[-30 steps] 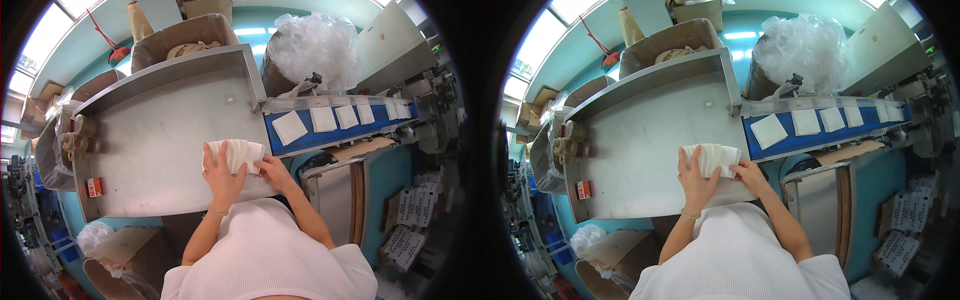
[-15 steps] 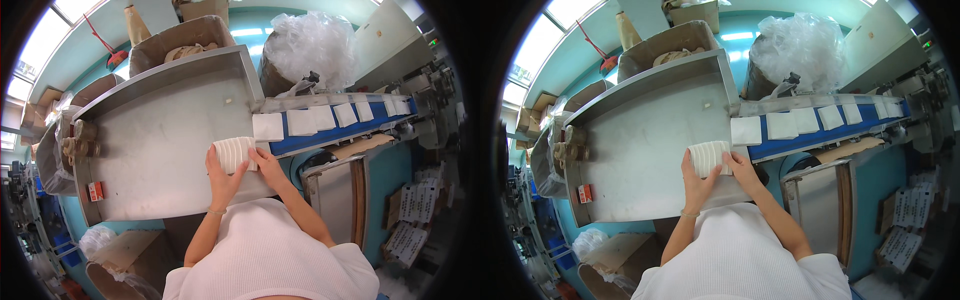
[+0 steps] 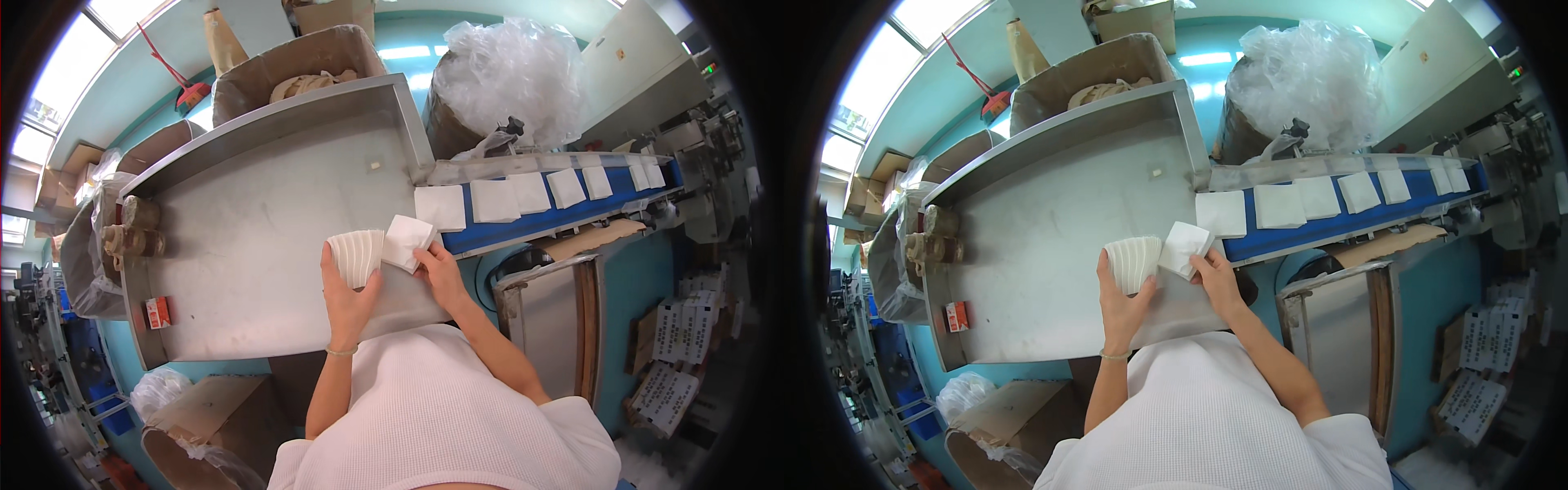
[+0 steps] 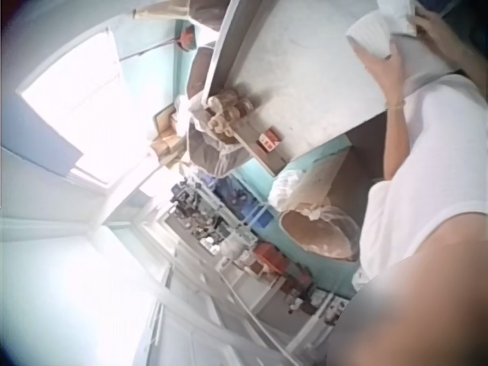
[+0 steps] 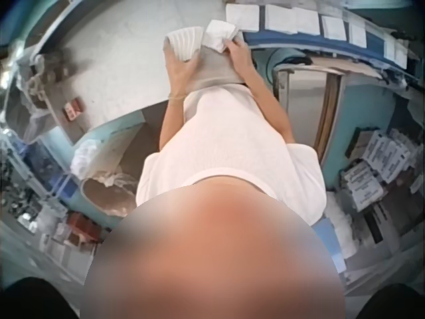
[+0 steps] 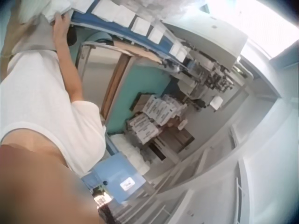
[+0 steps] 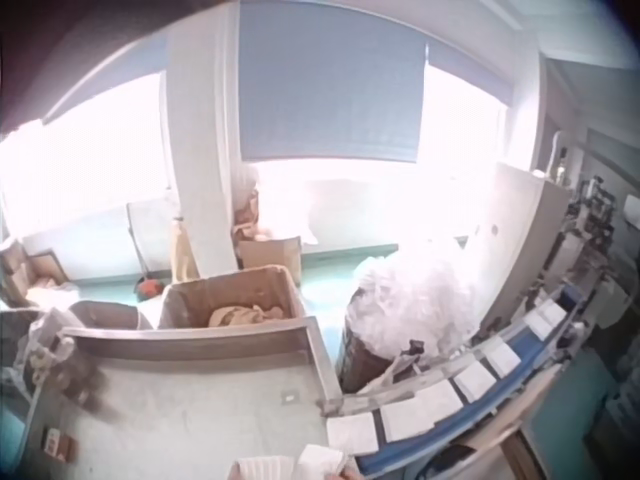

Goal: Manually handling and feeding pleated paper filters into a packaging machine.

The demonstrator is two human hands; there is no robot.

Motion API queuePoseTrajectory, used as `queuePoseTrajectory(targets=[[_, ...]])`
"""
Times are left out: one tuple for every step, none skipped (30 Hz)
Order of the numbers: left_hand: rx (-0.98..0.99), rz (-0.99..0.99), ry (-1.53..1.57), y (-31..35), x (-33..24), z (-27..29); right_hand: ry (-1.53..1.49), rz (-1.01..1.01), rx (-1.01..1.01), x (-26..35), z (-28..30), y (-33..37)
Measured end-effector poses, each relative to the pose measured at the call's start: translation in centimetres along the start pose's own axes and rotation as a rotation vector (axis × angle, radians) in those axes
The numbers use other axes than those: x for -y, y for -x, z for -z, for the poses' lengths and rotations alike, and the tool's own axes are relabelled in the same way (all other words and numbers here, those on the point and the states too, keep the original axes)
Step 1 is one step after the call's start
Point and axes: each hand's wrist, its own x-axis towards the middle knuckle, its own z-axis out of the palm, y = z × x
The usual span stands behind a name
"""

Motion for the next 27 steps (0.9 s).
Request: queuePoseTrajectory(targets=[[-0.012, 0.016, -0.003, -0.1, 0.0, 0.3, 0.131, -0.046, -0.033, -1.0, 0.2, 0.0], [-0.011, 0.016, -0.005, -0.2, 0.0, 0.7, 0.129, -0.046, -0.033, -1.2, 0.0, 0.1], [-0.029, 0.078, 0.032, -0.3, -0.2, 1.1, 0.145, -0.135, -0.012, -1.3, -0.2, 0.3], [-0.046, 0.14, 0.069, -0.4, -0.3, 1.4, 0.16, -0.224, 0.009, -1.4, -0.4, 0.3], [-0.042, 0.141, 0.067, -0.4, -0.1, 1.5, 0.157, -0.226, 0.006, -1.6, -0.7, 0.2], [-0.057, 0.14, 0.042, -0.6, 0.1, 1.4, 0.088, -0.192, 0.032, -1.8, -0.9, -0.3], [-0.071, 0.139, 0.018, -0.6, 0.3, 1.4, 0.02, -0.157, 0.058, -1.9, -0.9, -0.9], [-0.075, 0.14, 0.015, -0.6, 0.4, 1.4, -0.07, -0.119, 0.004, -1.7, -0.8, -1.6], [-0.059, 0.132, 0.002, -0.5, 0.5, 1.3, -0.159, -0.079, -0.051, -1.6, -0.2, -2.4], [-0.043, 0.124, -0.012, -0.5, 0.4, 1.1, -0.323, 0.021, -0.106, -2.0, 0.8, -3.5], [-0.051, 0.128, -0.013, -0.4, 0.4, 1.1, -0.388, -0.011, -0.115, -0.9, 1.4, -3.6], [0.006, 0.122, 0.015, -0.2, 0.2, 1.0, -0.451, -0.043, -0.122, 0.7, 1.9, -3.2], [0.063, 0.116, 0.043, -0.1, -0.2, 0.8, -0.405, -0.169, -0.092, 1.5, 2.2, -2.7], [0.132, 0.151, 0.123, 0.1, -1.3, 0.5, -0.259, -0.226, -0.052, 1.9, 2.2, -2.1], [0.131, 0.152, 0.126, 0.1, -1.0, 0.0, -0.107, -0.286, -0.006, 2.2, 1.8, -1.3], [0.169, 0.071, 0.107, 0.1, -0.2, -0.6, 0.171, -0.158, 0.009, 1.9, 0.3, -0.3], [0.213, -0.012, 0.088, 0.1, 0.1, -1.1, 0.329, 0.009, 0.005, 1.9, -1.1, 0.6], [0.216, -0.012, 0.089, 0.3, 0.1, -1.5, 0.485, 0.177, 0.005, 1.8, -2.1, 1.1], [0.22, -0.011, 0.089, 0.5, 0.0, -2.0, 0.461, 0.09, 0.026, 2.2, -2.0, 1.0], [0.229, -0.01, 0.092, 0.4, -0.1, -2.3, 0.46, 0.088, 0.019, 2.3, -1.6, 0.6], [0.235, -0.01, 0.092, 0.3, -0.2, -2.3, 0.35, -0.008, 0.05, 2.2, -0.9, 0.1], [0.232, -0.007, 0.112, 0.3, -0.5, -2.3, 0.239, -0.102, 0.082, 2.2, -0.6, -0.1], [0.223, -0.004, 0.132, 0.3, -0.7, -2.3, 0.239, -0.102, 0.084, 2.3, -0.6, 0.0], [0.22, -0.004, 0.131, 0.3, -0.6, -2.4, 0.273, -0.069, 0.096, 2.6, -0.7, 0.1], [0.217, -0.014, 0.116, 0.3, -0.4, -2.4, 0.306, -0.037, 0.108, 2.8, -0.7, 0.2], [0.215, -0.026, 0.099, 0.3, -0.2, -2.3, 0.305, -0.036, 0.111, 2.9, -0.8, 0.2], [0.213, -0.026, 0.097, 0.3, -0.2, -2.3, 0.245, -0.099, 0.116, 3.1, -0.9, 0.1]])
